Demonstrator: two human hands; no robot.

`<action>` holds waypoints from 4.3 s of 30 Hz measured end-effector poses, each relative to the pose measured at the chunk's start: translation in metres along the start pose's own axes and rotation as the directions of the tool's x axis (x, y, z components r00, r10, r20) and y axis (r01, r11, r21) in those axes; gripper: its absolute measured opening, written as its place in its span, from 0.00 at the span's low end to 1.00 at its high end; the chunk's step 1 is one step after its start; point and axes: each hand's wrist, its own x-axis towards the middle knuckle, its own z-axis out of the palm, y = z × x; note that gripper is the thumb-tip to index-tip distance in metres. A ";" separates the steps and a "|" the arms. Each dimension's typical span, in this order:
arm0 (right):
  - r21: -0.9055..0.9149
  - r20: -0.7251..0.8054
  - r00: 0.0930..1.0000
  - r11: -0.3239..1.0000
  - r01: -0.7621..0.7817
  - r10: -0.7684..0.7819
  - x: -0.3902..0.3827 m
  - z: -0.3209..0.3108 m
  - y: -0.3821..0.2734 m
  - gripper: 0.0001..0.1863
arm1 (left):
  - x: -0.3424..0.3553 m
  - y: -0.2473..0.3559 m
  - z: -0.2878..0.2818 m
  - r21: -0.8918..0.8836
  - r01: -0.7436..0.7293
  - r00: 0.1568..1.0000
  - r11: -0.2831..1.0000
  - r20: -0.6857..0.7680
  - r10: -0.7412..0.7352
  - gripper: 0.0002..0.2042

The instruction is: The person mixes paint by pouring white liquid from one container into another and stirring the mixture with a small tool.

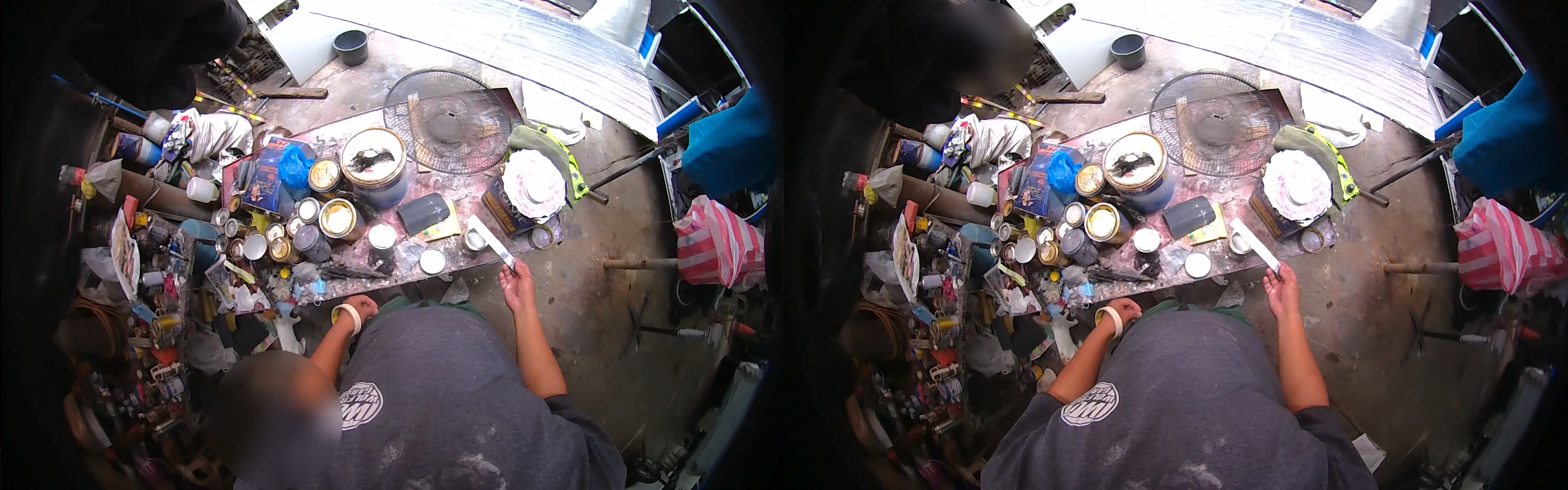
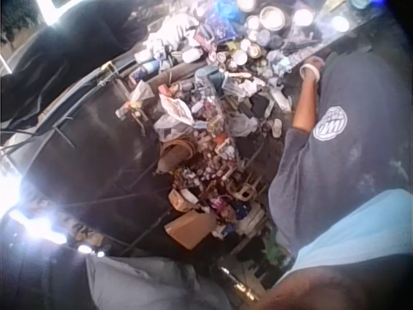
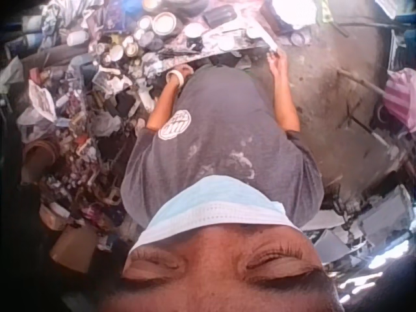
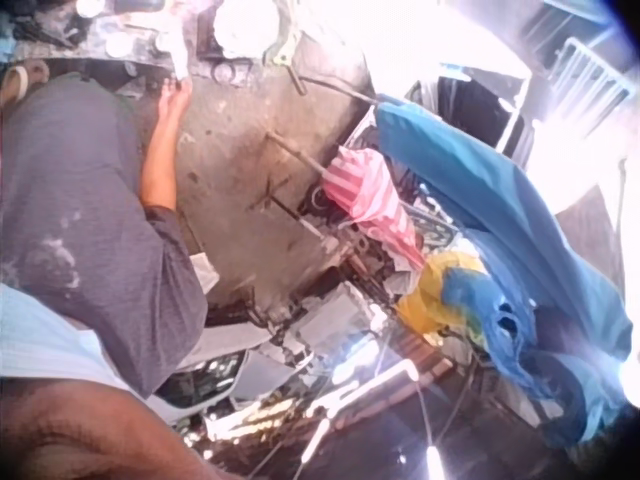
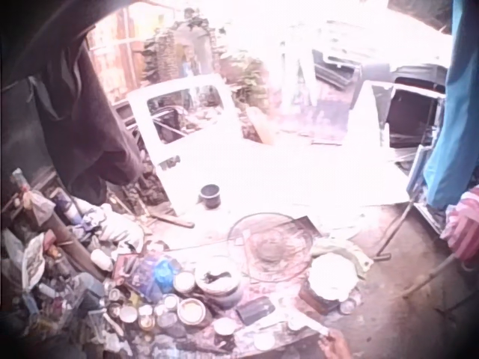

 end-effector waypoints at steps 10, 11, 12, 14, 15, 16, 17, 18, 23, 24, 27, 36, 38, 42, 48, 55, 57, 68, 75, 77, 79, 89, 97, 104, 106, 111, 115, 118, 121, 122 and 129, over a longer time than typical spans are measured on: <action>-0.030 -0.027 1.000 0.999 -0.017 0.016 0.006 0.007 -0.004 0.13 | 0.003 -0.021 0.002 -0.270 0.206 0.975 0.941 0.136 -0.174 0.11; -0.035 -0.027 0.999 0.999 -0.024 0.023 0.007 0.006 -0.002 0.13 | 0.002 -0.019 0.002 -0.213 0.204 0.974 0.955 0.139 -0.177 0.13; -0.035 -0.025 0.999 0.999 -0.034 0.033 0.009 0.005 0.001 0.13 | 0.002 -0.023 0.001 -0.228 0.213 0.972 0.950 0.144 -0.184 0.14; -0.021 -0.023 0.998 0.998 -0.057 0.057 0.014 0.003 0.007 0.13 | 0.000 -0.031 0.001 -0.258 0.231 0.969 0.938 0.154 -0.196 0.17; -0.013 -0.021 0.997 0.997 -0.070 0.070 0.015 0.003 0.011 0.13 | 0.000 -0.033 0.002 -0.170 0.236 0.967 0.957 0.141 -0.214 0.17; 0.000 -0.029 0.997 0.997 -0.078 0.078 0.017 0.004 0.015 0.14 | 0.000 -0.036 0.003 -0.080 0.241 0.965 0.967 0.127 -0.230 0.17; 0.012 -0.037 0.996 0.996 -0.085 0.085 0.019 0.005 0.019 0.14 | 0.000 -0.038 0.004 0.010 0.245 0.963 0.969 0.112 -0.245 0.18; 0.031 -0.044 0.995 0.995 -0.093 0.094 0.021 0.005 0.023 0.14 | 0.004 -0.050 0.004 0.079 0.157 0.982 0.984 0.091 -0.164 0.18; 0.069 -0.054 0.991 0.990 -0.120 0.124 0.036 0.010 0.039 0.17 | -0.004 -0.085 0.004 0.259 0.018 0.999 0.966 0.031 -0.027 0.21; 0.068 -0.064 0.990 0.991 -0.118 0.122 0.037 0.011 0.041 0.17 | -0.005 -0.084 0.002 0.267 0.026 0.997 0.963 0.063 -0.044 0.20; -0.029 -0.046 0.993 0.993 -0.113 0.112 0.037 0.010 0.043 0.18 | -0.006 -0.084 -0.005 0.302 0.027 0.989 0.953 0.133 -0.070 0.21; -0.195 -0.182 0.976 0.968 -0.156 0.121 0.007 -0.015 0.047 0.20 | 0.022 -0.124 -0.021 0.537 -0.188 0.928 0.822 0.371 -0.030 0.29; -0.285 -0.240 0.966 0.944 -0.169 0.101 -0.004 -0.040 0.058 0.19 | 0.014 -0.123 -0.014 0.175 0.208 0.951 0.962 0.195 -0.241 0.33; -0.590 -0.380 0.924 0.755 -0.287 0.055 -0.044 -0.116 0.095 0.13 | -0.005 -0.032 -0.034 -0.123 0.725 0.630 0.677 0.516 -0.581 0.37; -0.800 -0.362 0.927 0.478 -0.363 0.099 -0.119 -0.140 0.185 0.08 | 0.012 -0.097 -0.065 0.125 0.018 0.751 0.992 0.653 -0.096 0.35; -0.729 -0.324 0.945 0.650 -0.216 -0.050 -0.170 -0.172 0.260 0.15 | 0.036 -0.078 -0.052 0.158 -0.264 0.689 0.952 0.721 0.072 0.31; -0.895 -0.337 0.938 0.338 -0.292 -0.082 -0.176 -0.153 0.256 0.15 | 0.039 -0.062 -0.048 0.197 -0.183 0.730 0.963 0.684 -0.001 0.24; -0.770 -0.178 0.981 0.631 -0.093 -0.073 -0.224 -0.121 0.289 0.19 | 0.020 -0.063 0.016 0.303 -0.355 0.766 0.884 0.637 0.089 0.26; -0.775 -0.043 0.997 0.628 -0.071 0.059 -0.293 -0.172 0.341 0.22 | -0.010 -0.114 0.022 0.434 -0.866 0.469 0.249 0.877 0.102 0.25; -0.732 -0.112 0.988 0.664 -0.151 0.102 -0.308 -0.186 0.352 0.22 | -0.024 -0.125 0.015 0.453 -0.888 0.457 0.076 0.888 0.050 0.21; -0.670 -0.192 0.961 0.690 -0.276 0.198 -0.305 -0.189 0.351 0.21 | -0.037 -0.137 0.007 0.463 -0.883 0.462 -0.071 0.886 0.040 0.24; -0.928 -0.218 0.941 0.244 -0.282 0.259 -0.335 -0.248 0.390 0.19 | -0.126 -0.180 -0.031 0.573 -0.760 0.611 0.307 0.790 0.037 0.25; -0.994 -0.068 0.971 0.065 -0.085 0.227 -0.282 -0.217 0.368 0.14 | -0.181 -0.231 -0.084 0.480 -0.694 0.642 0.536 0.750 0.159 0.24; -0.963 0.173 0.975 -0.184 0.196 0.137 -0.226 -0.033 0.360 0.16 | -0.188 -0.296 -0.131 0.551 -0.593 0.761 0.587 0.621 0.186 0.29; -0.901 0.331 0.931 -0.241 0.360 0.152 -0.213 -0.001 0.369 0.17 | -0.188 -0.317 -0.140 0.528 -0.529 0.798 0.664 0.575 0.179 0.30; -0.839 0.250 0.865 -0.349 0.418 0.436 -0.217 0.131 0.374 0.19 | -0.203 -0.376 -0.127 0.355 -0.312 0.904 0.881 0.397 0.160 0.26; -0.818 0.271 0.702 -0.227 0.529 0.659 -0.216 0.214 0.389 0.20 | -0.194 -0.381 -0.133 -0.083 0.355 0.934 0.931 0.085 -0.348 0.25; -0.679 0.416 0.480 -0.087 0.729 0.773 -0.205 0.247 0.418 0.21 | -0.213 -0.392 -0.162 0.067 0.204 0.979 0.977 0.012 -0.206 0.27; -0.674 0.343 0.468 -0.134 0.727 0.815 -0.203 0.279 0.435 0.18 | -0.251 -0.357 -0.229 -0.154 0.091 0.982 0.984 -0.151 -0.114 0.24; -0.695 0.349 0.460 -0.104 0.712 0.817 -0.207 0.289 0.442 0.17 | -0.239 -0.386 -0.235 -0.268 0.060 0.951 0.961 -0.279 -0.137 0.21; -0.613 0.276 0.367 -0.131 0.779 0.889 -0.213 0.304 0.469 0.17 | -0.301 -0.602 -0.384 -0.546 -0.376 0.439 0.749 -0.817 -0.375 0.05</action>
